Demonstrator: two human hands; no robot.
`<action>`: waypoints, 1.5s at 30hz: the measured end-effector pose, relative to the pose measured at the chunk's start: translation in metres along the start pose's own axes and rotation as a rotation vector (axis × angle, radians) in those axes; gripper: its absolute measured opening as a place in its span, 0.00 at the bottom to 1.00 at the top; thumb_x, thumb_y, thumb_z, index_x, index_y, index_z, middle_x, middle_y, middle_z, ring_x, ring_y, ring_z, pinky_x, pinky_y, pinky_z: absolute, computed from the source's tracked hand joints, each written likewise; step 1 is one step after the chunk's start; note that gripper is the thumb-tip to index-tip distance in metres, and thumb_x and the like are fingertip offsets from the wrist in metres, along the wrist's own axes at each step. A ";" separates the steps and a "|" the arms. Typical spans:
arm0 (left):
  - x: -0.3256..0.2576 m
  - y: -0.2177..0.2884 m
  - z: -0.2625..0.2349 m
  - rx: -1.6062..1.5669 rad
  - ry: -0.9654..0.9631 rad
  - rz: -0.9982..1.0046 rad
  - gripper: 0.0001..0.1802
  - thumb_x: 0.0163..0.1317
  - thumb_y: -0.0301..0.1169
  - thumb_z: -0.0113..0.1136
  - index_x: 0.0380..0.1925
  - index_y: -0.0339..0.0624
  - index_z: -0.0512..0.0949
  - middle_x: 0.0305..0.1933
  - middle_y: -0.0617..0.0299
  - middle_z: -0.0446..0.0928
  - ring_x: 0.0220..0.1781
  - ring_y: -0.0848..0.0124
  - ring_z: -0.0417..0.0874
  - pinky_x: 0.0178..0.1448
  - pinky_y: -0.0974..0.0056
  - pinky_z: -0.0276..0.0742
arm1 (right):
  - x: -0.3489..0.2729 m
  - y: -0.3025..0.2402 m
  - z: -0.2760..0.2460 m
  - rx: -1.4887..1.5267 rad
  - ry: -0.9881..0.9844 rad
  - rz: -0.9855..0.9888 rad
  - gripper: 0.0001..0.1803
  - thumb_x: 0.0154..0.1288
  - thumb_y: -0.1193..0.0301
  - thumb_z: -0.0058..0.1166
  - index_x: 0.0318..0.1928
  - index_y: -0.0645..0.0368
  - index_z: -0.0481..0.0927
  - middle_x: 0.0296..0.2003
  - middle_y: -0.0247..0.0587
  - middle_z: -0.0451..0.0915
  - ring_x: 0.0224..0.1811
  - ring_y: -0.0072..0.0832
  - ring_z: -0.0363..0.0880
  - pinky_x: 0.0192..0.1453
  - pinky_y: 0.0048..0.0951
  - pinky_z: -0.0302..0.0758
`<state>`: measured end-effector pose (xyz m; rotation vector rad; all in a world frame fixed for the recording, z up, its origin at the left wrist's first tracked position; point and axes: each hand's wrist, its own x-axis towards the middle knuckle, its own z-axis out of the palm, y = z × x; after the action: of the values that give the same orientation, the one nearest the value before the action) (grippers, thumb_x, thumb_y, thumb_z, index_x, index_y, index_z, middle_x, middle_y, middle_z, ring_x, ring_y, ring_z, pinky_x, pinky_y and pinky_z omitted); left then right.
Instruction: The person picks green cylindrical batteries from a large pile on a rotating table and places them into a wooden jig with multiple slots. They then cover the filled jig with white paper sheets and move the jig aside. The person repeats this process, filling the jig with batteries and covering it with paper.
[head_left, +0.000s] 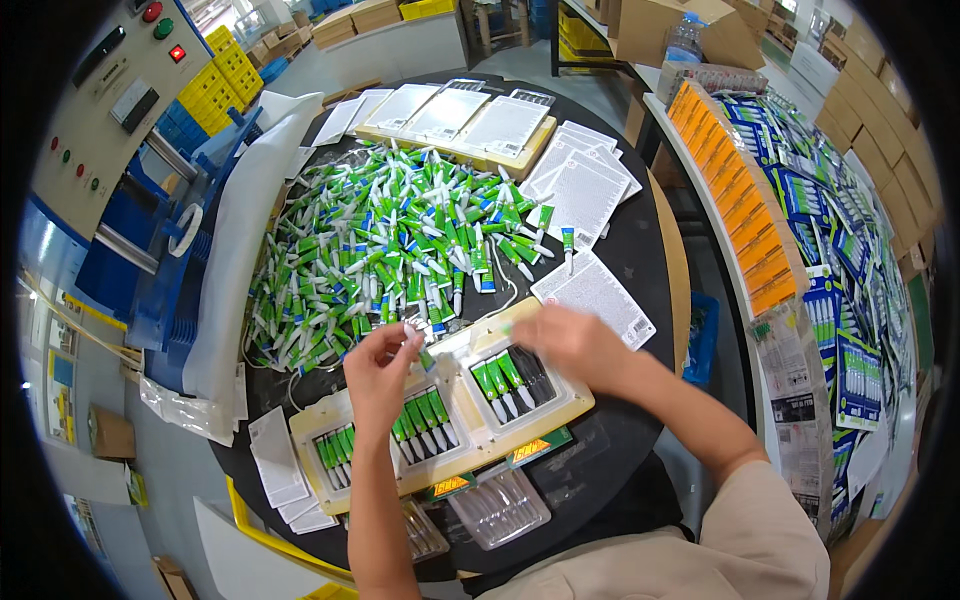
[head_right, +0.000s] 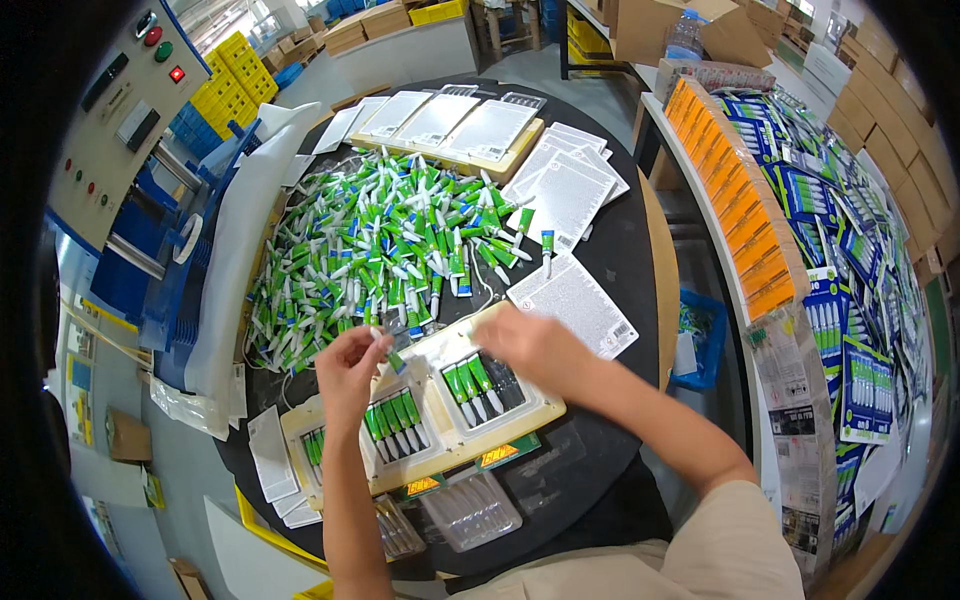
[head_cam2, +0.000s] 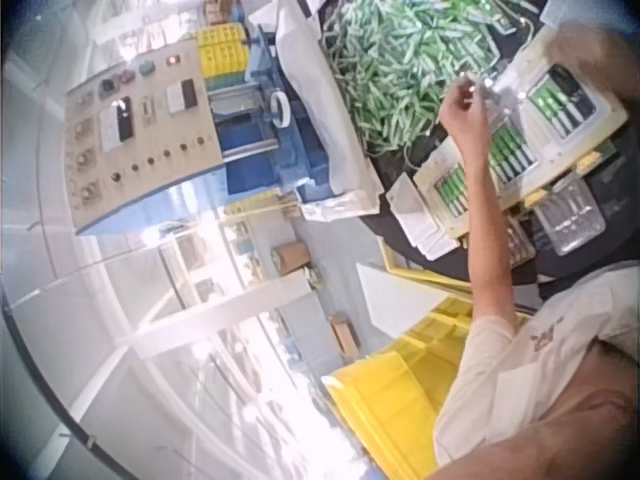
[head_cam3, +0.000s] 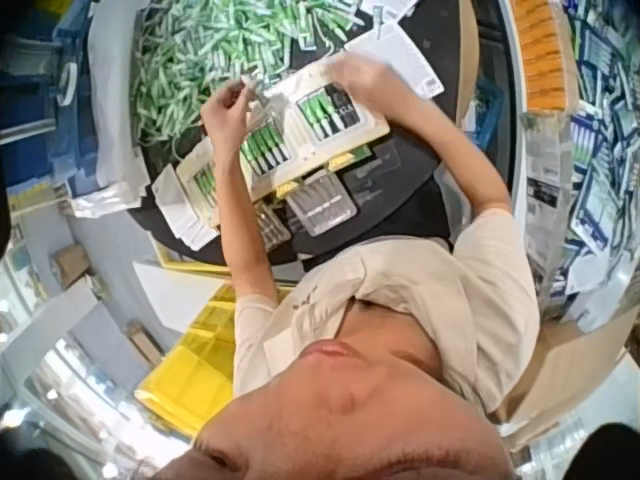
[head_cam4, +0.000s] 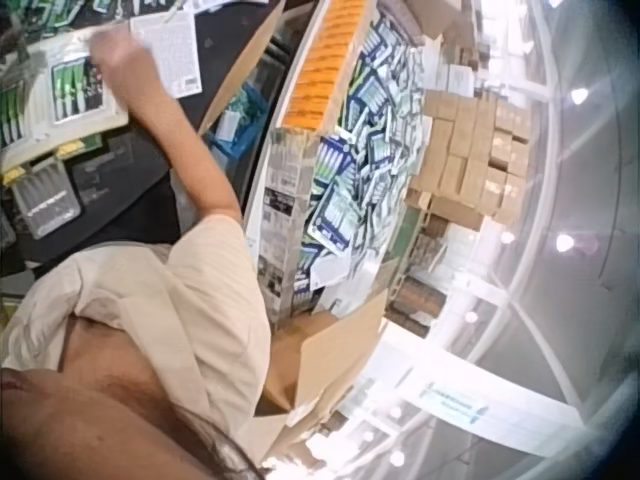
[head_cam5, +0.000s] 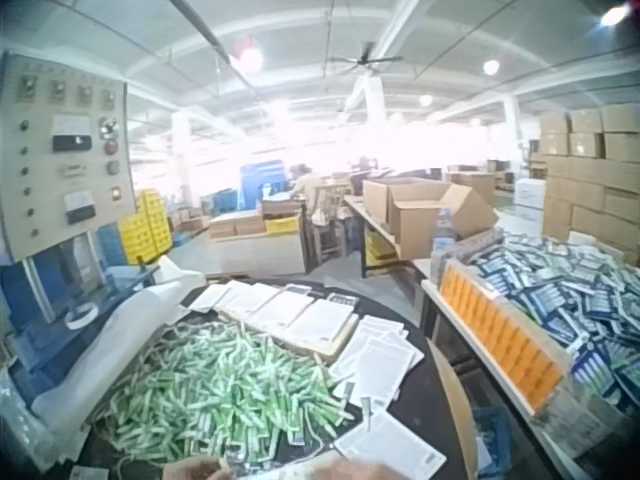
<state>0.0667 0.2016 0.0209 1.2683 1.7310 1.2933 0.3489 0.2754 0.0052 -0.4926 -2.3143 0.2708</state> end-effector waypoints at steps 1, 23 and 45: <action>-0.011 0.005 0.002 -0.082 0.010 -0.001 0.07 0.64 0.27 0.72 0.38 0.35 0.87 0.35 0.65 0.87 0.33 0.81 0.82 0.36 0.73 0.75 | -0.015 -0.014 -0.001 -0.155 -0.112 -0.102 0.09 0.58 0.76 0.59 0.39 0.67 0.83 0.40 0.43 0.81 0.46 0.33 0.83 0.42 0.31 0.81; -0.108 0.027 0.095 0.431 -0.039 0.851 0.22 0.58 0.27 0.71 0.54 0.35 0.84 0.55 0.52 0.86 0.52 0.59 0.89 0.58 0.57 0.83 | -0.050 -0.054 -0.010 0.265 0.145 0.315 0.21 0.54 0.86 0.62 0.51 0.64 0.84 0.48 0.47 0.83 0.48 0.44 0.86 0.51 0.37 0.84; -0.100 0.007 0.066 0.998 -0.480 0.615 0.40 0.68 0.53 0.61 0.73 0.41 0.68 0.79 0.60 0.65 0.81 0.65 0.63 0.84 0.37 0.47 | -0.051 -0.039 0.004 -0.242 -0.099 0.057 0.13 0.62 0.71 0.61 0.45 0.64 0.86 0.54 0.41 0.84 0.61 0.37 0.80 0.68 0.45 0.74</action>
<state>0.1613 0.1308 -0.0004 2.5581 1.6889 0.2183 0.3686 0.2183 -0.0165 -0.6796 -2.4456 0.0420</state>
